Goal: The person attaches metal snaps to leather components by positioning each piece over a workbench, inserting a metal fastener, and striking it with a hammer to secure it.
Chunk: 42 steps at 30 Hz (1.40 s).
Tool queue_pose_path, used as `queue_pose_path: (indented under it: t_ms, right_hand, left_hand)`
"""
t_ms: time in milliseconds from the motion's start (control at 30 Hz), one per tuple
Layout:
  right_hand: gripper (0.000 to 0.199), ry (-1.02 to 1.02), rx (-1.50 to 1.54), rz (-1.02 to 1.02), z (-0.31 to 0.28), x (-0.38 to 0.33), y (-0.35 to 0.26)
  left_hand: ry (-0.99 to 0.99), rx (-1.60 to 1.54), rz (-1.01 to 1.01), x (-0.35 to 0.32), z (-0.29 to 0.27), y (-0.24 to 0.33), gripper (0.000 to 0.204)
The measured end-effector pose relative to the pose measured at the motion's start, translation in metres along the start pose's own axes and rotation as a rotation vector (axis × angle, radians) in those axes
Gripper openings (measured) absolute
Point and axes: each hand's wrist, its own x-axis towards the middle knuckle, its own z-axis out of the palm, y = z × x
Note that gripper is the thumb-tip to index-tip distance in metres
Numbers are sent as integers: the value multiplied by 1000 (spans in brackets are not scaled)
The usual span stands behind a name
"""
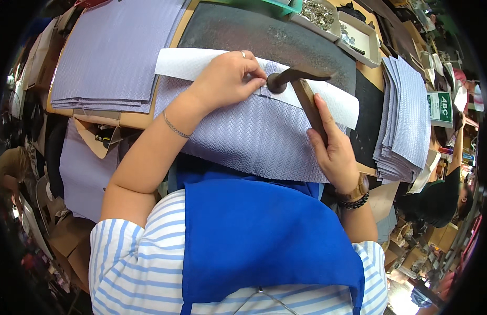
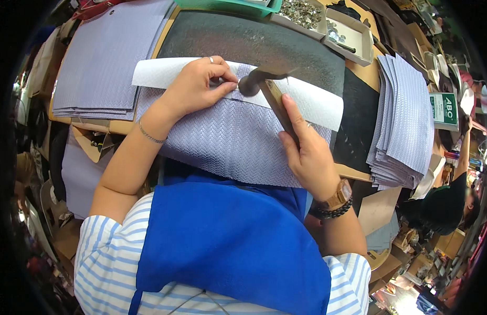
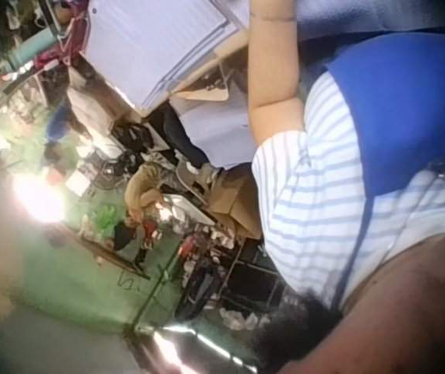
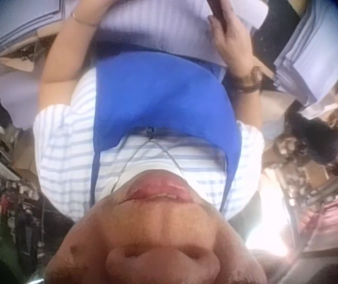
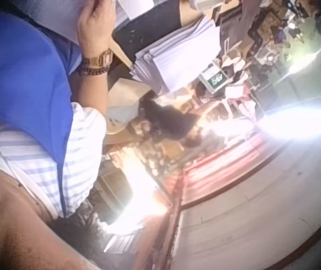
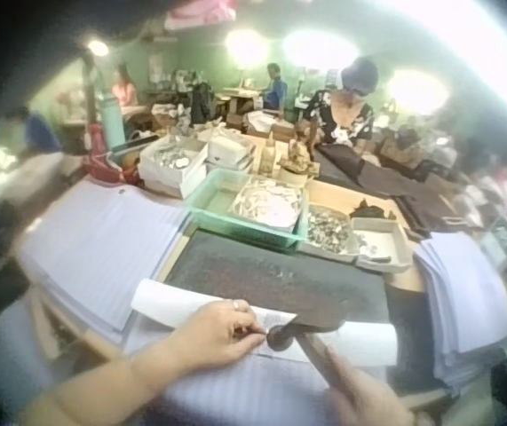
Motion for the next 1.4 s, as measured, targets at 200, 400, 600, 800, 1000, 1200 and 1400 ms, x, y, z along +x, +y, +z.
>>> queue_pose_path:
  t_ms: [200, 400, 600, 800, 1000, 1200, 1400]
  right_hand:
    - [68, -106, -156, -58, -30, 27, -20]
    - [67, -202, -363, -100, -37, 49, -56]
    - [68, -242, -313, -25, -44, 40, -29]
    - [69, -116, 51, 24, -16, 8, 10]
    - [65, 318, -65, 89, -55, -42, 78]
    - [59, 441, -480, 262, -94, -77, 159]
    - [47, 435, -521, 116, -73, -43, 123]
  left_hand:
    - [-35, 5, -41, 1, -6, 9, 64]
    - [-1, -69, -210, -3, -4, 13, 117]
    - [-15, -94, -157, -1, -4, 9, 120]
    - [-21, -64, -95, -1, -11, 13, 114]
    - [33, 577, 73, -9, -87, 0, 73]
    - [-9, -80, -565, -35, -139, -6, 50]
    - [128, -238, -611, -74, -91, -7, 44]
